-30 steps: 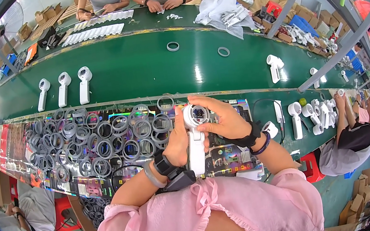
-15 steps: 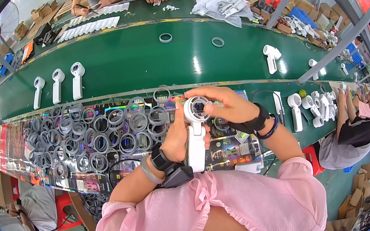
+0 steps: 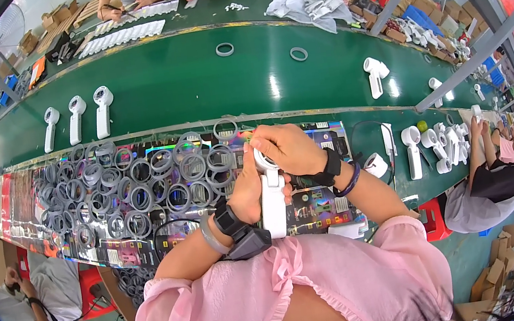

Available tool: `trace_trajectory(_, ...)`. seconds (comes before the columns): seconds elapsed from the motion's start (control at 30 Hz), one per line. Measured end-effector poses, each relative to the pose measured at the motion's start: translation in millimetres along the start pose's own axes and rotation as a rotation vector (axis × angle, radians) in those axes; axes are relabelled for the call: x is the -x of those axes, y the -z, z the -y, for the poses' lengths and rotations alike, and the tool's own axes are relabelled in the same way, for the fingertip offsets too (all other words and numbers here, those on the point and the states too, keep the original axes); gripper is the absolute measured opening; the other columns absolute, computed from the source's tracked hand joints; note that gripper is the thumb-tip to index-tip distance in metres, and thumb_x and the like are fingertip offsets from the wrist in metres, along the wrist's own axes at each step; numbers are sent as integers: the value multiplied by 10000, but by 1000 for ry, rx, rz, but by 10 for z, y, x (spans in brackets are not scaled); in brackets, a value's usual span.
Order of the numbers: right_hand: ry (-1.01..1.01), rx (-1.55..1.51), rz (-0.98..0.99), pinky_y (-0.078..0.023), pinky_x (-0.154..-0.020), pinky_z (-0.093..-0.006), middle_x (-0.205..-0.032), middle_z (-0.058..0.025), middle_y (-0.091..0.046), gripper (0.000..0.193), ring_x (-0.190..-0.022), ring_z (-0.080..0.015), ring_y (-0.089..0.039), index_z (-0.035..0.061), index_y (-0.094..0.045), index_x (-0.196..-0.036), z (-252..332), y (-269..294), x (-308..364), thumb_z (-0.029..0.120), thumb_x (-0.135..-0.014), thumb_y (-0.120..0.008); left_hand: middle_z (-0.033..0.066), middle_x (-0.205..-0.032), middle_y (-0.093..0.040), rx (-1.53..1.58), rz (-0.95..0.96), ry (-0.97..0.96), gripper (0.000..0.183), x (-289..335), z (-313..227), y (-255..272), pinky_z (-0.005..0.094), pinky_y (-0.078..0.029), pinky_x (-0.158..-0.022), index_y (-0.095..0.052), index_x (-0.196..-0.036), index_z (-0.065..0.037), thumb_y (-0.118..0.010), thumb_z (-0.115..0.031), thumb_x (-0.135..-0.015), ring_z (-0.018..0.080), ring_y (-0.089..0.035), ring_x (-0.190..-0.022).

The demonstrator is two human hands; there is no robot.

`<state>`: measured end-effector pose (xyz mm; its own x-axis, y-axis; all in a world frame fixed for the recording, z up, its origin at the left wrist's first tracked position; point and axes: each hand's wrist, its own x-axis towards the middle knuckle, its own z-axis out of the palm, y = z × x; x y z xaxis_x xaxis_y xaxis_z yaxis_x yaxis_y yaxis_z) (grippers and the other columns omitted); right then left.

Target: Assembling the internal motor and plastic grill components of a handheld white portable fan.

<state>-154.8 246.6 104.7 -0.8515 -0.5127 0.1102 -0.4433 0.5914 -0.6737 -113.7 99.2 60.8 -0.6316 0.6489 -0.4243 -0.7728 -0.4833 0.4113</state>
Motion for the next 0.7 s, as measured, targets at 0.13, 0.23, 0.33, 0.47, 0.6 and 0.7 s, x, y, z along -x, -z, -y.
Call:
trace_trajectory(0.13, 27, -403, -98, -489, -764, -328, -906, -117, -663, 441, -831, -209, -634, 3, -628, -1036, 19, -8, 90, 348, -1032, -354, 98, -680, -589, -53, 47, -76, 726, 45, 4, -64, 390, -493, -482, -582, -902, -76, -221, -705, -924, 249, -578, -528)
trace_trajectory(0.23, 22, -702, -136, -483, -846, -313, -987, -99, -669, 526, -912, -176, -624, -10, -630, -1089, 20, 36, 115, 387, -1045, -287, 102, -670, -597, -78, 124, -129, 735, 80, -35, -137, 388, -491, -472, -583, -894, -72, -201, -699, -931, 251, -577, -513)
trace_trajectory(0.33, -32, -798, -101, -462, -888, -283, -1034, -75, -661, 488, -951, -149, -609, -5, -629, -1124, 84, 91, 148, 366, -1046, -322, 103, -664, -598, -104, 148, -140, 754, 93, -62, -141, 386, -497, -483, -582, -883, -62, -186, -702, -929, 252, -579, -510)
trace_trajectory(0.47, 24, -631, -100, -468, -853, -267, -1015, -59, -658, 375, -937, -119, -594, -5, -627, -1129, 58, 66, 155, 296, -1026, -428, 111, -714, -618, -87, 189, -67, 762, 57, -72, -46, 395, -523, -527, -583, -950, -59, -186, -708, -924, 259, -605, -552)
trace_trajectory(0.6, 0, -523, -114, -472, -790, -244, -965, -24, -650, 341, -877, -77, -574, -5, -637, -1093, 30, 116, 142, 278, -1017, -462, 145, -893, -656, -167, 144, -85, 756, 76, -108, -55, 430, -581, -668, -554, -1132, -63, -203, -700, -926, 296, -675, -737)
trace_trajectory(0.7, -50, -501, -205, -470, -765, -237, -919, -10, -656, 338, -831, -63, -573, -6, -645, -1061, -199, 134, 61, 280, -1012, -473, 169, -1025, -641, -257, 99, 16, 711, 166, -161, -84, 445, -582, -765, -509, -1225, -74, -215, -659, -948, 319, -675, -890)
